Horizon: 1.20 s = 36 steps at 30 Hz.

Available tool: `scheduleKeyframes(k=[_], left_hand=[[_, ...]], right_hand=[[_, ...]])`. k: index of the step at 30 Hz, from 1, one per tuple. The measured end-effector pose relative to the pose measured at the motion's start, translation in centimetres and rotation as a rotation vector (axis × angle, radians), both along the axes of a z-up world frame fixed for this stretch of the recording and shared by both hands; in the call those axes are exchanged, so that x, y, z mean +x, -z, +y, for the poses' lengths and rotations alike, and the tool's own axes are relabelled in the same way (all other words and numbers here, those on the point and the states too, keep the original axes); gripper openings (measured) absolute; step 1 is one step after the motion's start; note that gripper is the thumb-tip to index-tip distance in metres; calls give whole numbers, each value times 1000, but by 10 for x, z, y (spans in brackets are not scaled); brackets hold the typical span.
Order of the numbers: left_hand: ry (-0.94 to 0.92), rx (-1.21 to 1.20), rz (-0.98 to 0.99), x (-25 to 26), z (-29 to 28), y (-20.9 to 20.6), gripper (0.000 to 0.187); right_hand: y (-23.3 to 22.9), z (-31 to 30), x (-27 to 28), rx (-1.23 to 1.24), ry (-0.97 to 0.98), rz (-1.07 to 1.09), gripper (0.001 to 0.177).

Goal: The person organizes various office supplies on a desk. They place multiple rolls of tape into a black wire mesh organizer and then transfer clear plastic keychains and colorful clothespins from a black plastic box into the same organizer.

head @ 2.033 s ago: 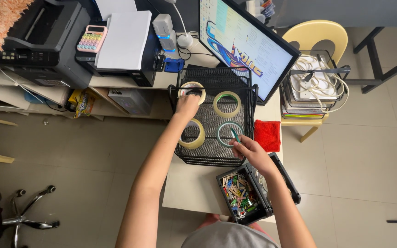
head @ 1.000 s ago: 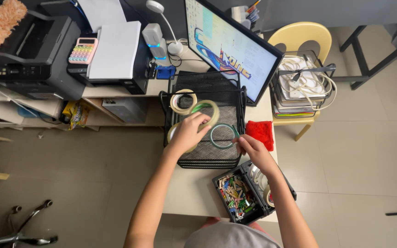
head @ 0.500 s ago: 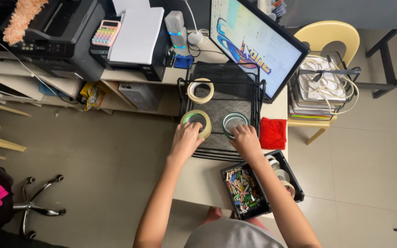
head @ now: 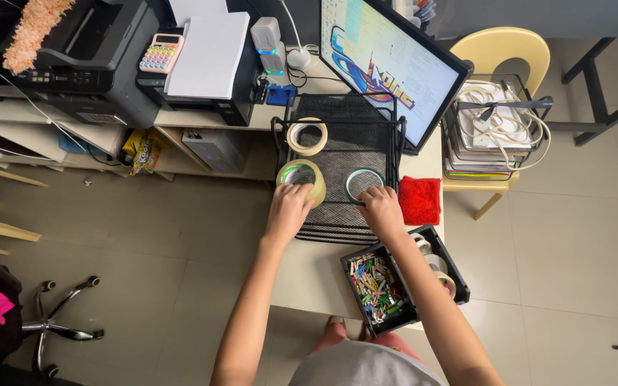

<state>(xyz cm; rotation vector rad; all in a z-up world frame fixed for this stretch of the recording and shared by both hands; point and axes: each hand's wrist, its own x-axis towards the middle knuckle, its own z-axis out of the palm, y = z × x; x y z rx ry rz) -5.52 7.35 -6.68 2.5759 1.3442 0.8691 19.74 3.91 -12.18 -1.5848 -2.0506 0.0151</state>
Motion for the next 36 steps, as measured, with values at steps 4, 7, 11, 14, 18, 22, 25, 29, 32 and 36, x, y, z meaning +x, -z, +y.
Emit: scheduleKeyframes(k=[4,7,11,14,18,22,25,29,32,36], left_hand=[[-29,110,-74,15,-29,-31,39],[-26,136,-179,27,-47,-30,26],[16,142,-250,42,-50,-26,18],[5,124,-249,47,-36,-36,19],[-2,149,-210,62,-17,-54,18],[163,-230,-252,94,-34,-37,17],[304,-411,-149,114,-69,-39,20],[372,-519,-296,127,-98,9,23],[366,-654,-276,136,-111,58,21],[405,-777,-215,151,-125,129,19]], right_hand=[[-16,-13,-1,16,-11,17,26],[-34,-31,-3,58,-31,50,34],[-52,-53,-1,91,-60,129,36],[-62,-64,-1,80,-78,205,34],[-71,-72,4,46,-79,305,32],[-64,-81,14,29,-79,418,28],[-55,-97,30,-76,-32,501,21],[-43,-126,62,-259,26,574,21],[9,-150,98,-357,106,488,25],[108,-179,143,-486,264,122,46]])
